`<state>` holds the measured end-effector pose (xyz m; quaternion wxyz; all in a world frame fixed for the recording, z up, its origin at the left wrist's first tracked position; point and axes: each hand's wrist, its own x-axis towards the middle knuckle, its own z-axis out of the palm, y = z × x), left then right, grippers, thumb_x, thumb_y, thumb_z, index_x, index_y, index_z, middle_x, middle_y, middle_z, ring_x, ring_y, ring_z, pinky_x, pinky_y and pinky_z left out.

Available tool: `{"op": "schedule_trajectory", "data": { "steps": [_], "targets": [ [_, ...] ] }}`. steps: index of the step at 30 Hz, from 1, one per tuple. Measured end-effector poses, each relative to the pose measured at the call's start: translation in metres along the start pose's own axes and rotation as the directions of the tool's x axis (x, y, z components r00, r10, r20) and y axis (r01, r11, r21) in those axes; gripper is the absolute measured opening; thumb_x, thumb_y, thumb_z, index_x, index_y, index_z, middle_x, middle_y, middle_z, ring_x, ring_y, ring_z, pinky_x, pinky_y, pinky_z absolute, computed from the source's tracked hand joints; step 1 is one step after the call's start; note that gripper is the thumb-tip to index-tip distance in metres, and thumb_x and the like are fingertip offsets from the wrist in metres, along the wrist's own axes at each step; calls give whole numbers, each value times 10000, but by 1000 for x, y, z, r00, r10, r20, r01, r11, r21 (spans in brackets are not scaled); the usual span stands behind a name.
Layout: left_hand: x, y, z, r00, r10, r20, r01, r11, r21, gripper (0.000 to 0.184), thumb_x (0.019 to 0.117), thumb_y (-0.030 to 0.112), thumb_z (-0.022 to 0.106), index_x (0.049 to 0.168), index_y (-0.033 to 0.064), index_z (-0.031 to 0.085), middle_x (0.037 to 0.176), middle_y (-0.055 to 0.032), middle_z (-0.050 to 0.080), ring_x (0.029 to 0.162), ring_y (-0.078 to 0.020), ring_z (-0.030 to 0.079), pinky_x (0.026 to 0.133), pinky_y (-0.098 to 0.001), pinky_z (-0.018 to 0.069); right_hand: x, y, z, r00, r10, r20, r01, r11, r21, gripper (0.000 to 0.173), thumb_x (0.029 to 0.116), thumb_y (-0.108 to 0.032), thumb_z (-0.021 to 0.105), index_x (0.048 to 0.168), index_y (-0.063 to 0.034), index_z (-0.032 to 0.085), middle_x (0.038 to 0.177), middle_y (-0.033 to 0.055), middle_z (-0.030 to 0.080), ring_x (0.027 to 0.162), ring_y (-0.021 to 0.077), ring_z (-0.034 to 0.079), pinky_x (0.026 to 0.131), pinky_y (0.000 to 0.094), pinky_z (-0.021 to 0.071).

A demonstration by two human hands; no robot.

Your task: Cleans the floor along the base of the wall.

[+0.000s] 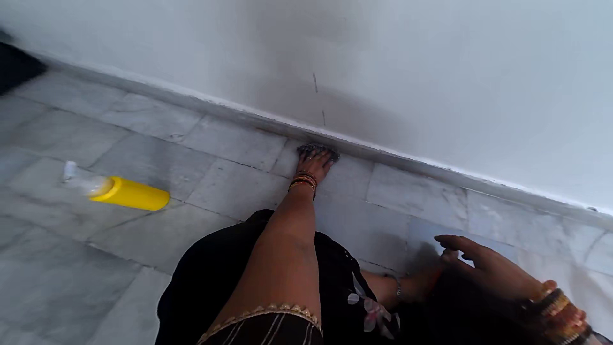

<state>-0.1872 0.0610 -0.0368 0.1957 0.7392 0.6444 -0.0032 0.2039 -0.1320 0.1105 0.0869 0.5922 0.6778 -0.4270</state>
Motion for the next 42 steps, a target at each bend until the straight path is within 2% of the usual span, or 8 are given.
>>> {"op": "schedule_trajectory", "data": {
  "steps": [5,10,15,20,29,37,39,42],
  "targets": [
    [0,-13,-1,985,-156,-77,153,987,-39,516,1135,418,313,1574,193,464,1668,-8,385,1594,-272,221,1281,-570,114,-4,9,6,993,-82,-80,81,997,-16,599,1023,-512,498,1453,-102,574,1343,143,659,1214,300,650,998,504,526],
    [12,-35,-9,927,-345,-145,332,937,-106,543,1131,431,307,1539,134,507,1647,-76,414,1579,-298,266,1282,-572,143,-8,10,9,989,-105,-107,102,994,-35,626,1013,-564,466,1448,-129,586,1349,112,665,1215,275,657,991,507,535],
    [19,-52,-18,892,-424,-158,406,904,-132,552,1126,442,317,1505,108,541,1632,-109,431,1574,-307,275,1274,-576,166,-7,10,13,986,-125,-114,117,990,-73,646,1014,-585,452,1439,-120,596,1343,123,671,1200,292,668,976,523,544],
    [23,-52,-16,865,-462,-197,438,886,-155,556,1122,436,317,1466,83,574,1627,-129,433,1577,-314,264,1277,-570,166,-5,14,17,983,-121,-137,108,989,-98,661,1000,-614,451,1423,-133,612,1305,109,689,1176,279,676,952,517,556],
    [37,-63,-30,804,-564,-186,543,825,-154,548,1112,357,313,1506,25,502,1654,-177,367,1587,-333,225,1267,-581,177,-5,12,17,990,-94,-103,83,991,-104,626,1010,-563,467,1443,-129,596,1333,116,674,1207,292,659,980,525,540],
    [39,-140,-84,830,-555,-60,551,831,-72,487,1126,267,379,1427,-88,526,1537,-328,447,1473,-492,383,1181,-663,313,6,9,12,999,-40,1,40,998,-42,590,1024,-490,498,1460,-98,566,1380,157,640,1246,328,637,1022,540,516],
    [38,-150,-95,834,-552,-24,551,834,-16,459,1123,248,406,1394,-95,547,1482,-342,500,1418,-511,449,1141,-692,343,9,9,12,999,-38,16,39,999,-26,578,1029,-470,513,1464,-92,559,1371,171,640,1229,338,644,1016,546,517],
    [45,-168,-96,836,-548,2,548,836,-39,461,1073,268,516,1389,-63,572,1468,-333,518,1405,-514,459,1122,-727,334,11,5,12,999,-29,32,30,999,-37,571,1029,-460,523,1476,-106,548,1370,172,637,1216,346,645,1010,556,514]
  ]
}}
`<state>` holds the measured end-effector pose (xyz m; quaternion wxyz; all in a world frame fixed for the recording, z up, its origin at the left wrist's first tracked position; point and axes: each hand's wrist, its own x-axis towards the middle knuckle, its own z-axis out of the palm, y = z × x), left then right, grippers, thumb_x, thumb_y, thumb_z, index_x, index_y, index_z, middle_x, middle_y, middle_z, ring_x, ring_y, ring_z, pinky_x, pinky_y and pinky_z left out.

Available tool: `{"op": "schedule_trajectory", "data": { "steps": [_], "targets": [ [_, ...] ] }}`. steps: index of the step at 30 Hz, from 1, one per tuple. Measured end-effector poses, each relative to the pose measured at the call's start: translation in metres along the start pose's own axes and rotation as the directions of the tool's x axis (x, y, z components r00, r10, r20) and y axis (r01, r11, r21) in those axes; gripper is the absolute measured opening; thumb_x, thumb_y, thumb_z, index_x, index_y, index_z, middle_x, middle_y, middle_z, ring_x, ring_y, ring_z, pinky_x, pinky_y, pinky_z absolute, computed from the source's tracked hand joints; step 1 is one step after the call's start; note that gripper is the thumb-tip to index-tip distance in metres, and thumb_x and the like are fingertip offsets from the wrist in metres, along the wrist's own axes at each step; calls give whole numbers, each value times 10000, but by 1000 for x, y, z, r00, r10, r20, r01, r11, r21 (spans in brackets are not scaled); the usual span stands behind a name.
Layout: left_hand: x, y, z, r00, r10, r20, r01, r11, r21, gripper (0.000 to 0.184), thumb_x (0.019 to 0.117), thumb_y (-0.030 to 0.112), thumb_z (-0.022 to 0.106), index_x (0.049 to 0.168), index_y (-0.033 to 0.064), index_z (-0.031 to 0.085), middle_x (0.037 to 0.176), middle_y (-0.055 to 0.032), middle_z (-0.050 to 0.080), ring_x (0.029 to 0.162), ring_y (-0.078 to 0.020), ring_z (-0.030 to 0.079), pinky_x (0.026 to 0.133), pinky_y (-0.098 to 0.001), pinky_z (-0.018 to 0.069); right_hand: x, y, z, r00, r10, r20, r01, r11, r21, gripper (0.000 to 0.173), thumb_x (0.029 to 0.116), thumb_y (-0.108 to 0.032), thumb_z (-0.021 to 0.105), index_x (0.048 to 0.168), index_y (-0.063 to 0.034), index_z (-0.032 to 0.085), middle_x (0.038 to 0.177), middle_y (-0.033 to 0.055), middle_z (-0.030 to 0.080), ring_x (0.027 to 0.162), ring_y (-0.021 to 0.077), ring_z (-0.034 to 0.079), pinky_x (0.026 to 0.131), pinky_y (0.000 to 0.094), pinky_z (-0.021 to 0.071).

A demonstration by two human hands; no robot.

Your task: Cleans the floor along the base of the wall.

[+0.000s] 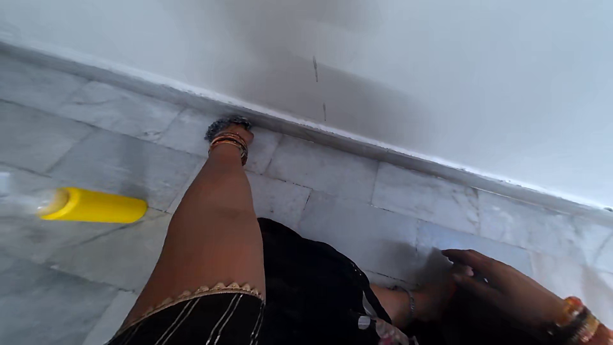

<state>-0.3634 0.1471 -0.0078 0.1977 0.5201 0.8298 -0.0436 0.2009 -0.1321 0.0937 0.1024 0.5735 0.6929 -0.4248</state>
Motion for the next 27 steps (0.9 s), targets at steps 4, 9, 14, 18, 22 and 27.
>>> {"op": "schedule_trajectory", "data": {
  "steps": [4,9,14,18,22,27],
  "targets": [
    [-16,16,1,999,32,40,-30,999,-45,573,1049,333,587,1471,-47,508,1542,-322,445,1467,-485,393,1174,-696,288,0,-18,-4,999,-34,-16,34,999,-11,542,1039,-400,541,1475,-78,544,1362,214,630,1197,389,645,1021,593,491],
    [-64,60,18,980,166,113,-160,985,-59,587,1071,362,561,1493,-39,487,1569,-307,419,1492,-455,370,1211,-642,272,-9,-44,-13,999,-48,-24,46,997,-60,529,1060,-390,535,1497,-93,524,1420,206,595,1244,400,614,1045,581,471],
    [-123,124,63,951,274,146,-273,962,-26,824,1011,553,594,1583,4,367,1670,-288,242,1568,-452,196,1246,-643,198,-21,-60,-14,995,-89,-49,84,992,-98,524,1070,-404,523,1506,-114,519,1453,182,576,1338,379,553,1111,556,426],
    [-181,190,107,906,374,199,-392,918,59,1052,937,733,552,1641,24,220,1717,-251,111,1600,-426,58,1258,-661,87,-34,-66,-18,994,-105,-32,101,990,-102,534,1079,-397,510,1532,-115,485,1493,186,544,1367,381,527,1123,551,408],
    [-245,256,135,783,541,307,-585,808,67,1077,942,739,535,1651,20,161,1731,-217,78,1608,-403,16,1265,-654,41,-38,-59,-20,991,-137,-12,136,988,-69,542,1086,-403,501,1545,-118,465,1502,189,532,1372,380,522,1127,551,405],
    [-294,320,158,628,654,422,-748,656,99,1078,940,752,521,1663,52,134,1750,-150,35,1619,-338,10,1268,-643,70,-21,-32,-21,998,-34,59,34,999,8,543,1088,-397,506,1533,-90,465,1479,216,543,1343,389,547,1118,574,406]
  ]
}}
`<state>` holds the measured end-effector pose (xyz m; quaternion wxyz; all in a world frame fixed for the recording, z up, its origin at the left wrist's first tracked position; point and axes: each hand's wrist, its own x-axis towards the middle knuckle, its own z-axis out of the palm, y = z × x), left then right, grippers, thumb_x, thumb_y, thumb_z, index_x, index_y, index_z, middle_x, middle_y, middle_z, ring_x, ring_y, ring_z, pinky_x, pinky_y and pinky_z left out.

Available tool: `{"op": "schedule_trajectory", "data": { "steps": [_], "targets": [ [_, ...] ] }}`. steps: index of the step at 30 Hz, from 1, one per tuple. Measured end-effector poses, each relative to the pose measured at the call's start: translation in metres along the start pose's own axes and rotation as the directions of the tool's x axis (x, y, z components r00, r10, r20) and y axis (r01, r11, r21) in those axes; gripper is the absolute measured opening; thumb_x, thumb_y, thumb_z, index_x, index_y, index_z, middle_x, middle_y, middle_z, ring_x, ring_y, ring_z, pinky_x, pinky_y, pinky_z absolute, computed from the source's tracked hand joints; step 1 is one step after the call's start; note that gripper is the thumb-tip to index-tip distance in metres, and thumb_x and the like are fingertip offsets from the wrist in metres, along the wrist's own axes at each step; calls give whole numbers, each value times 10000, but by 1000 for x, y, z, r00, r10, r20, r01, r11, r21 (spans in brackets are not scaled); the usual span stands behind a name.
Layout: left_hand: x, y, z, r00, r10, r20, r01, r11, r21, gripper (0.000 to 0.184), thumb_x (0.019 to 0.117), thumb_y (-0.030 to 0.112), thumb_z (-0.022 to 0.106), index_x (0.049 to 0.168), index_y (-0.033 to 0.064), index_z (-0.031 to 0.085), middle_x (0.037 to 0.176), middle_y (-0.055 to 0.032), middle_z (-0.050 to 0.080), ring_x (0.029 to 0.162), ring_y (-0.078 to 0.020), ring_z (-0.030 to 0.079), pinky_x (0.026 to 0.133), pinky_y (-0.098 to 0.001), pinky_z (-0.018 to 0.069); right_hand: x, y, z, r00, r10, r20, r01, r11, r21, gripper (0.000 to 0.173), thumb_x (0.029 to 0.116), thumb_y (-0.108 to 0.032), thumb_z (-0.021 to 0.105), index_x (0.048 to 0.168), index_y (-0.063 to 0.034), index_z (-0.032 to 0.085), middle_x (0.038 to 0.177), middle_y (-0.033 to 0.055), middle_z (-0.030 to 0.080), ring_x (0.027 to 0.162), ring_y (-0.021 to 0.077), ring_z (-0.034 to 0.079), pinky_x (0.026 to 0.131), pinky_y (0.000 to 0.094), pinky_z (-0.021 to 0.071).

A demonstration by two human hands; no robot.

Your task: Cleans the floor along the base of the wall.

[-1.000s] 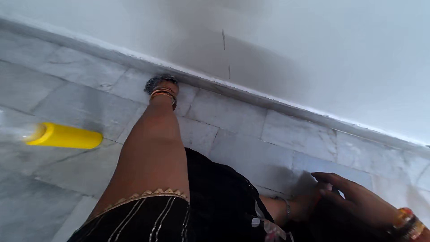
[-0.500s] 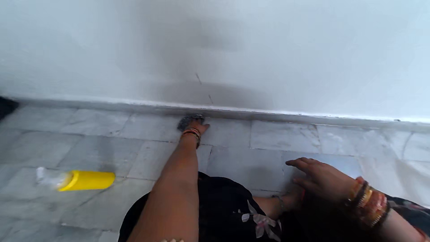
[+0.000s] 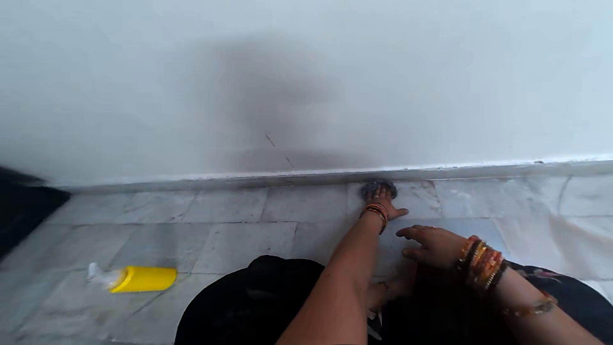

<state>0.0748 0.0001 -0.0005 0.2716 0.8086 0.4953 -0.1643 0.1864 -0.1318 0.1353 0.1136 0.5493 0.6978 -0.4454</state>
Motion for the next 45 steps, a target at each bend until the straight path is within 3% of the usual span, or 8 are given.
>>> {"op": "schedule_trajectory", "data": {
  "steps": [6,11,16,21,29,33,40,45],
  "targets": [
    [-14,-53,-6,994,-65,-85,68,997,28,868,1028,662,440,1666,124,200,1749,-67,142,1617,-275,113,1275,-607,105,-3,0,1,999,35,-17,-35,999,-18,543,1091,-406,495,1535,-95,463,1471,210,548,1327,390,556,1104,573,416],
    [-72,-170,-27,911,-382,-154,379,924,-51,808,1035,668,409,1621,115,349,1702,-116,289,1574,-326,262,1262,-587,221,-11,-13,-2,997,13,-73,-18,998,-66,551,1083,-429,500,1536,-118,465,1480,197,541,1343,390,540,1104,574,416],
    [-102,-241,-35,858,-506,-87,494,860,-128,760,1085,583,365,1606,31,336,1688,-201,276,1576,-349,248,1275,-559,184,-10,-25,-5,998,-2,-60,-3,997,-75,553,1083,-415,502,1543,-112,459,1502,209,521,1374,407,510,1113,585,401],
    [-61,-164,-12,927,-336,-164,322,941,-104,847,1027,658,451,1618,63,332,1712,-169,231,1595,-346,190,1281,-574,168,-1,-31,0,999,-39,-12,37,995,-93,559,1085,-417,496,1554,-116,445,1510,205,515,1381,403,505,1121,578,398],
    [-2,-16,-6,999,38,-21,-38,999,-20,856,1018,700,410,1637,117,306,1733,-81,206,1603,-301,174,1261,-626,163,14,-11,10,996,78,46,-75,995,-62,561,1084,-402,505,1549,-94,446,1507,225,515,1364,404,526,1120,588,396],
    [-16,-66,-3,996,9,-85,-11,999,-30,779,1066,620,381,1666,151,220,1748,-46,153,1620,-271,88,1276,-609,92,6,-11,7,995,92,27,-90,994,-67,555,1087,-401,503,1552,-104,446,1498,216,524,1361,400,528,1117,583,399],
    [-81,-225,-29,884,-449,-127,438,892,-110,813,1079,606,352,1650,46,206,1732,-171,150,1610,-352,117,1292,-561,122,1,-16,-3,1000,-26,7,26,999,-33,550,1090,-405,494,1548,-103,450,1493,209,529,1352,386,535,1117,568,402],
    [-73,-201,-21,880,-455,-136,437,888,-141,917,1040,666,399,1641,4,195,1726,-214,125,1607,-381,100,1288,-574,116,3,-20,0,998,-51,24,52,998,-36,555,1088,-407,496,1551,-105,445,1500,216,522,1365,396,521,1120,581,394]
  ]
}}
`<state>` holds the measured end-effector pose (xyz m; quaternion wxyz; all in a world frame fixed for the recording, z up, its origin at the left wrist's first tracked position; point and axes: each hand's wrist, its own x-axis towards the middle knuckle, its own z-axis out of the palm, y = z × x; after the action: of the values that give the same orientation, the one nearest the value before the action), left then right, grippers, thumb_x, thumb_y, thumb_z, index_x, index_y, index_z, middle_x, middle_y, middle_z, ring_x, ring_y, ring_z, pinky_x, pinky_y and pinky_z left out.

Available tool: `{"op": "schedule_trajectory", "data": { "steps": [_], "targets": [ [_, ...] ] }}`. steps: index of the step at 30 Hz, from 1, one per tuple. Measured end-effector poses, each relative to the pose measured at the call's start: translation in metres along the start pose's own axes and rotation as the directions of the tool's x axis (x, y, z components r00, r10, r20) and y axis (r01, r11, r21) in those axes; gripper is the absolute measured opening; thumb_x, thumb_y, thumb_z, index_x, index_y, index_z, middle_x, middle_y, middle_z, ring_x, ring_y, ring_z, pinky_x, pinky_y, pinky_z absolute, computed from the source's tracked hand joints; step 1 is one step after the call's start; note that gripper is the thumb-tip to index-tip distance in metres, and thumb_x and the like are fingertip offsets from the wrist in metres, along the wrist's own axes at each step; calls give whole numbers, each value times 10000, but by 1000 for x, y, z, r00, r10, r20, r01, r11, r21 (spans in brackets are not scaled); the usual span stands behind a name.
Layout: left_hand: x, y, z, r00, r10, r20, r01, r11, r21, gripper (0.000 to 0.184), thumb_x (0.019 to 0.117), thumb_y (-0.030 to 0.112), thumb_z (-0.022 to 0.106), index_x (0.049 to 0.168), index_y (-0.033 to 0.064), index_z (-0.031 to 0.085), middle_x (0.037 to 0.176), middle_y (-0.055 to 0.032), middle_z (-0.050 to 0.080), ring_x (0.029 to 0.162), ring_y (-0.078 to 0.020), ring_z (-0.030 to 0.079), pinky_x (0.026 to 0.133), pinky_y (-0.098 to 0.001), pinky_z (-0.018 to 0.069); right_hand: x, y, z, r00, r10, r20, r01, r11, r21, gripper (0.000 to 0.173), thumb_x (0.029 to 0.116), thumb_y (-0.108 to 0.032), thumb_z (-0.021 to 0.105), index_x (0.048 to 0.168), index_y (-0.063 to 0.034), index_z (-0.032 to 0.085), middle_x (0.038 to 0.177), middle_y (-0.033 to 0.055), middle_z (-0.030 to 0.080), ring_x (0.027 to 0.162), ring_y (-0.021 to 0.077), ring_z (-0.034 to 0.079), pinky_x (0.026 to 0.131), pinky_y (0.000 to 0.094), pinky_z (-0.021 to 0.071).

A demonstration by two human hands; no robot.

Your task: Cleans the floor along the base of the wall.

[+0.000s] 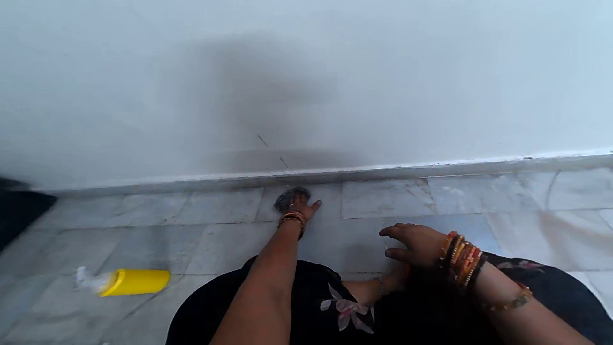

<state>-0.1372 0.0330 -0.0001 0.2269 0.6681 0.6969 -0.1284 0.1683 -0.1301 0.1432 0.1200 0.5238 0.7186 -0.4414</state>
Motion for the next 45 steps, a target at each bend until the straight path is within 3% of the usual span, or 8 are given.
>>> {"op": "schedule_trajectory", "data": {
  "steps": [7,11,16,21,24,32,37,45],
  "targets": [
    [-15,151,33,930,354,96,-358,934,17,921,1008,711,421,1655,87,223,1741,-131,140,1612,-352,90,1262,-650,110,11,-3,9,996,75,41,-74,997,-29,563,1087,-413,497,1557,-110,435,1515,206,512,1379,397,514,1116,610,390],
    [-16,179,36,854,490,175,-501,865,20,830,1038,666,406,1657,136,248,1749,-60,145,1618,-306,82,1267,-640,100,16,10,16,988,141,60,-138,989,-50,566,1084,-410,506,1553,-101,440,1506,218,519,1368,401,523,1129,591,387],
    [18,106,13,831,540,134,-544,839,-7,623,1101,521,387,1638,209,335,1718,-1,272,1586,-266,247,1259,-630,170,17,23,20,986,159,53,-156,987,-42,563,1080,-409,517,1542,-94,457,1468,223,549,1320,399,559,1115,574,409],
    [37,4,-12,868,480,125,-493,864,105,613,1109,490,391,1647,209,306,1723,-13,256,1584,-283,249,1256,-608,193,25,29,24,986,144,79,-140,989,-47,561,1077,-407,521,1538,-93,465,1452,228,564,1313,410,565,1124,595,394],
    [46,-57,-28,922,365,131,-382,913,143,649,1110,519,349,1654,172,276,1730,-43,230,1598,-306,201,1271,-590,167,27,30,25,983,144,112,-137,988,-67,565,1077,-396,520,1542,-82,455,1463,226,562,1358,414,529,1172,622,310],
    [63,-175,-76,998,-41,41,36,991,125,731,1103,566,303,1633,63,286,1707,-173,247,1587,-372,207,1266,-599,171,30,39,26,985,153,79,-150,988,-40,548,1061,-375,553,1525,-91,487,1452,218,576,1338,427,546,1134,625,376],
    [77,-208,-83,989,-146,-9,146,984,101,759,1093,585,309,1622,40,303,1697,-193,261,1584,-383,210,1259,-621,156,34,40,23,983,155,102,-153,988,-24,543,1059,-365,559,1523,-90,489,1453,217,577,1338,428,547,1140,626,369],
    [95,-180,-75,887,-446,-119,427,890,-159,1087,948,769,481,1605,-64,241,1684,-301,184,1576,-451,175,1228,-664,213,30,35,19,991,110,72,-110,994,2,539,1055,-350,566,1524,-94,491,1450,217,576,1312,417,573,1121,629,388]
  ]
}}
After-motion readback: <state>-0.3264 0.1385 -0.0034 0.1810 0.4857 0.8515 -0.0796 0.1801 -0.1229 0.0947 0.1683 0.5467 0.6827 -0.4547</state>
